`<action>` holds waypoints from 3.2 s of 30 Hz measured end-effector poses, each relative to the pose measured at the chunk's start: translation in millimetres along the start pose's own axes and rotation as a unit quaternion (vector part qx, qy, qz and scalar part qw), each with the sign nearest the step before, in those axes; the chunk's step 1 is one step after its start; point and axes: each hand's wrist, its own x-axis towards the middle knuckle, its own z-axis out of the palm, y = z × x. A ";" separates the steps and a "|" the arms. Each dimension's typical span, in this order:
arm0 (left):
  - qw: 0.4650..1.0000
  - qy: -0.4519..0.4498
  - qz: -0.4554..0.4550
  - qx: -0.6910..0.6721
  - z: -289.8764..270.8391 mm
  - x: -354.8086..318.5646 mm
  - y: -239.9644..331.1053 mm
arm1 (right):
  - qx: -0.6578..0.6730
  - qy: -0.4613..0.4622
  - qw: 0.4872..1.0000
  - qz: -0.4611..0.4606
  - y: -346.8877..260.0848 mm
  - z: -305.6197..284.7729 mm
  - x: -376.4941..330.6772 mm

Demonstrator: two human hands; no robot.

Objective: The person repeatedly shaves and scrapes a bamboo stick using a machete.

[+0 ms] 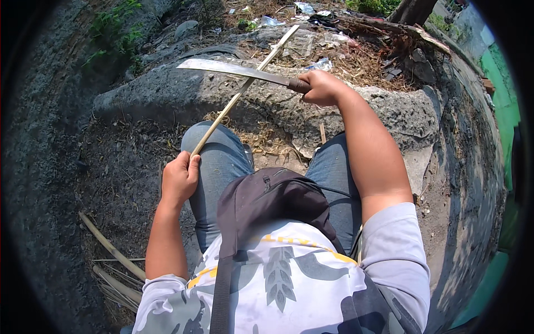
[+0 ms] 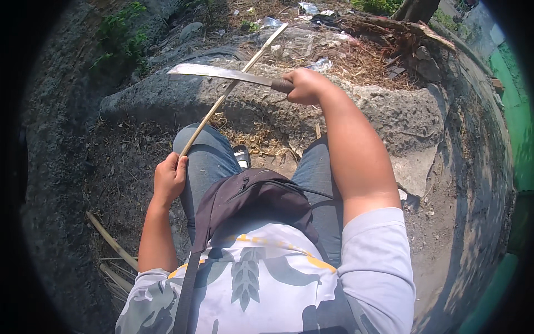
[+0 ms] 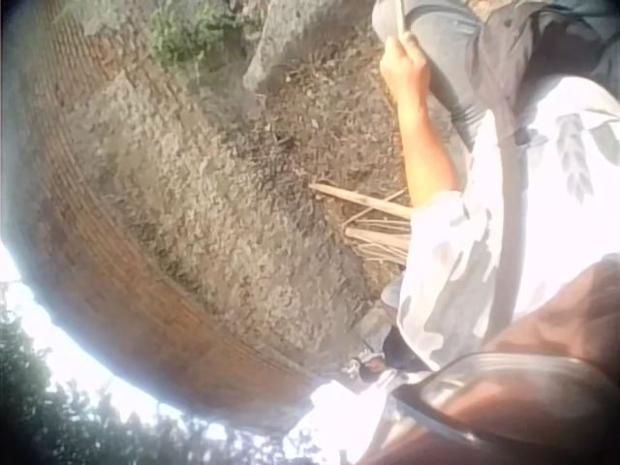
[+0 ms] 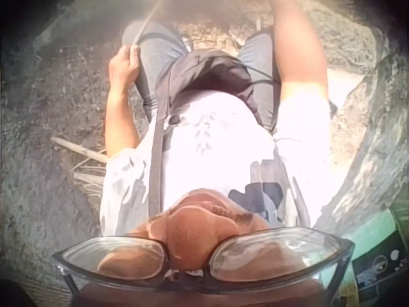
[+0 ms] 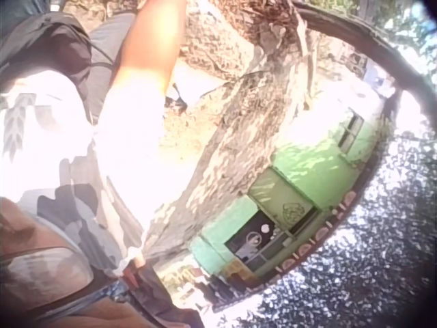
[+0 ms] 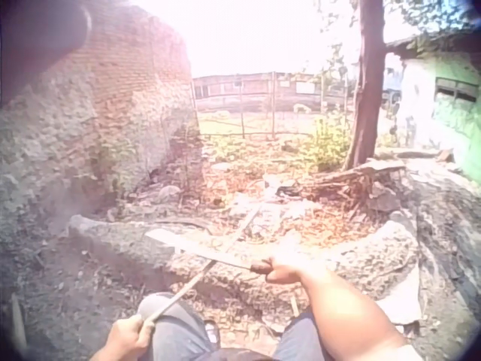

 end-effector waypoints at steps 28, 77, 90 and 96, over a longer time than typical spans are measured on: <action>0.998 -0.006 -0.024 0.051 -3.1 -0.7 7.0 | -0.056 0.041 0.997 -0.043 -24.3 17.8 -6.8; 0.997 0.029 -0.004 -0.070 7.8 -5.3 -32.2 | 0.073 0.137 0.957 0.243 49.3 4.8 35.5; 0.972 0.005 -0.077 -0.224 -8.4 -3.9 -12.7 | 0.105 0.234 0.962 0.098 25.1 -3.9 -9.1; 0.973 -0.009 -0.028 -0.229 8.0 7.0 -1.0 | 0.044 0.318 0.946 -0.043 -3.6 8.3 -1.4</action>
